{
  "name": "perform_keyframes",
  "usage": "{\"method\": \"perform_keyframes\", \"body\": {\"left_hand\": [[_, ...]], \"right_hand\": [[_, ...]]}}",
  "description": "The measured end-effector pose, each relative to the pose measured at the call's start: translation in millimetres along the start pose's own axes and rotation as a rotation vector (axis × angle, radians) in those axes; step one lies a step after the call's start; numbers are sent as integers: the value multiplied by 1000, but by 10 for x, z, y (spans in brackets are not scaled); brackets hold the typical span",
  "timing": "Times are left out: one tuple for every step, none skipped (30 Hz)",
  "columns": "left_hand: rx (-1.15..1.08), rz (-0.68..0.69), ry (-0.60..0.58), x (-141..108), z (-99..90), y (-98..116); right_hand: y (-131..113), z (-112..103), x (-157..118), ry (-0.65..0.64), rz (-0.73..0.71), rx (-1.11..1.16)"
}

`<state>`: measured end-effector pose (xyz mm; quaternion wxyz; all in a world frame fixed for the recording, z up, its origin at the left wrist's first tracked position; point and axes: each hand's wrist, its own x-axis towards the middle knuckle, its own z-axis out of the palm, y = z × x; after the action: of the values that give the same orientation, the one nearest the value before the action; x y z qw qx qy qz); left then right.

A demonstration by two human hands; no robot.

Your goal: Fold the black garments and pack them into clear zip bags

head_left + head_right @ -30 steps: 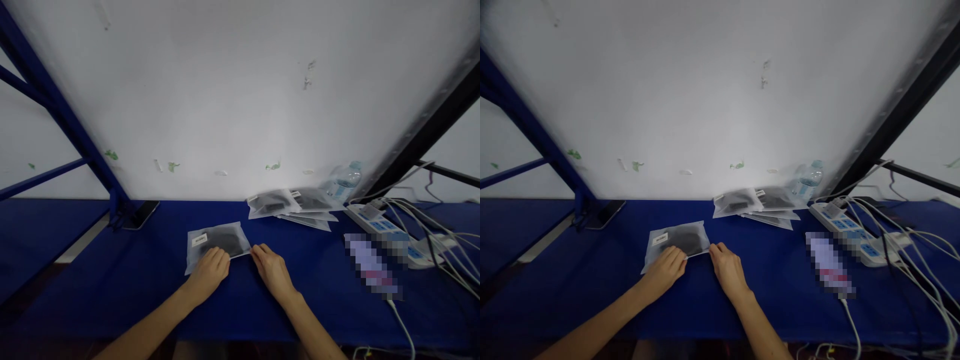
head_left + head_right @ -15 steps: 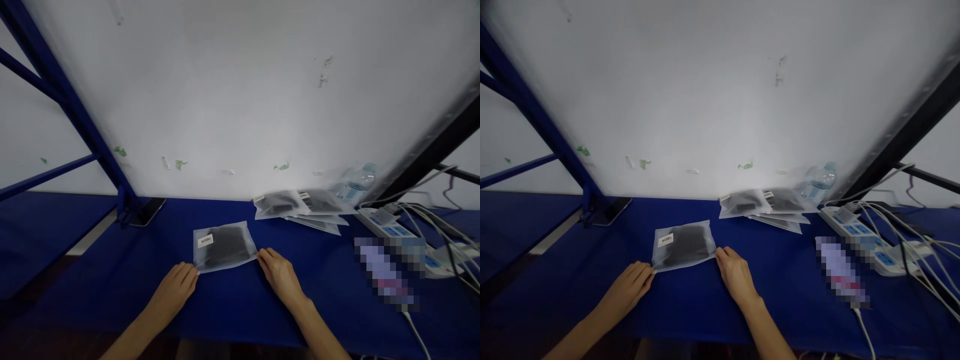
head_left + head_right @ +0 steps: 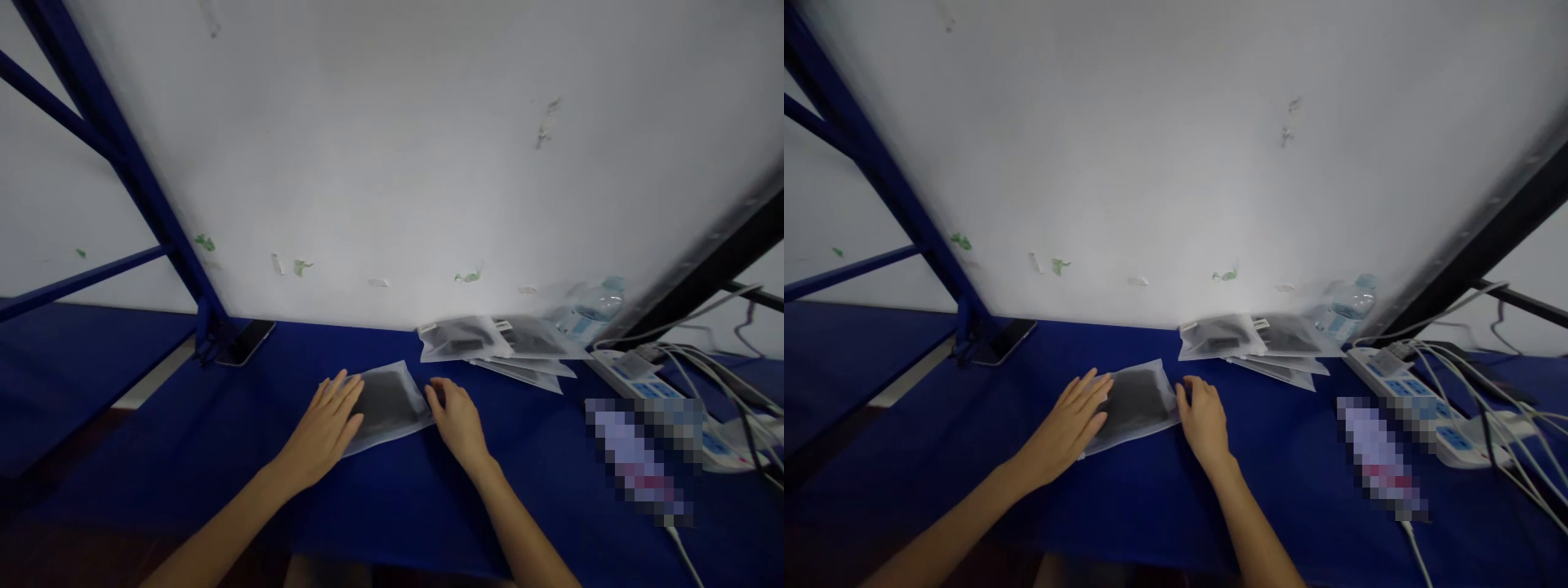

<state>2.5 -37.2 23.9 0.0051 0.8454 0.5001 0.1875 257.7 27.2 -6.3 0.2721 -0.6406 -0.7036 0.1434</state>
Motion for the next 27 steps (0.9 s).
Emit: {"method": "perform_keyframes", "body": {"left_hand": [[6, 21, -27, 70, 79, -4], [10, 31, -56, 121, 162, -14], [13, 33, -80, 152, 243, -28], [17, 27, -93, 164, 316, -46], [22, 17, -96, 162, 378, -66], [26, 9, -90, 150, 426, -87], [26, 5, -82, 133, 461, -107], [23, 6, -73, 115, 485, -125], [18, 10, -67, 99, 498, -138], [12, 14, -66, 88, 505, -148], [7, 14, -67, 80, 509, -154], [5, 12, -70, 75, 512, -157], [5, 9, -69, 73, 516, -159], [5, 7, -63, 71, 521, -160], [5, 7, -51, 70, 529, -162], [6, 10, -37, 67, 539, -166], [8, 13, -24, 63, 549, -170], [10, 15, -15, 58, 560, -176], [14, 13, -11, 52, 570, -183], [20, 7, -13, 46, 581, -190], [25, -5, -15, 41, 592, -198], [28, -19, -14, 36, 604, -207], [31, -38, -8, 32, 618, -216], [32, -60, 5, 29, 634, -225], [31, -82, 21, 28, 652, -234], [29, -102, 39, 28, 671, -242], [26, -119, 54, 28, 689, -250]], "right_hand": [[-58, 49, 64, -12, -4, -4], [-115, 100, 117, -29, -6, -8], [-167, 148, 159, -46, -9, -13], [-210, 190, 189, -60, -10, -22], [-242, 225, 209, -69, -11, -33], [-262, 252, 220, -74, -11, -45], [-273, 271, 225, -77, -11, -56], [-275, 284, 225, -78, -14, -66], [-271, 292, 224, -80, -19, -73], [-265, 298, 223, -82, -27, -79], [-257, 303, 224, -83, -36, -84], [-249, 307, 228, -82, -45, -88], [-243, 311, 234, -80, -52, -92], [-238, 316, 244, -76, -59, -97], [-234, 321, 256, -72, -66, -101], [-231, 326, 268, -68, -73, -105], [-229, 333, 278, -64, -81, -107], [-227, 342, 285, -60, -90, -107], [-227, 354, 288, -55, -100, -105], [-229, 367, 287, -48, -110, -101], [-231, 381, 284, -38, -120, -94], [-234, 392, 283, -26, -130, -85], [-234, 396, 292, -13, -140, -74], [-231, 389, 316, 2, -147, -64], [-219, 365, 361, 18, -153, -54], [-197, 320, 433, 35, -155, -47], [-162, 254, 532, 54, -154, -45]]}}
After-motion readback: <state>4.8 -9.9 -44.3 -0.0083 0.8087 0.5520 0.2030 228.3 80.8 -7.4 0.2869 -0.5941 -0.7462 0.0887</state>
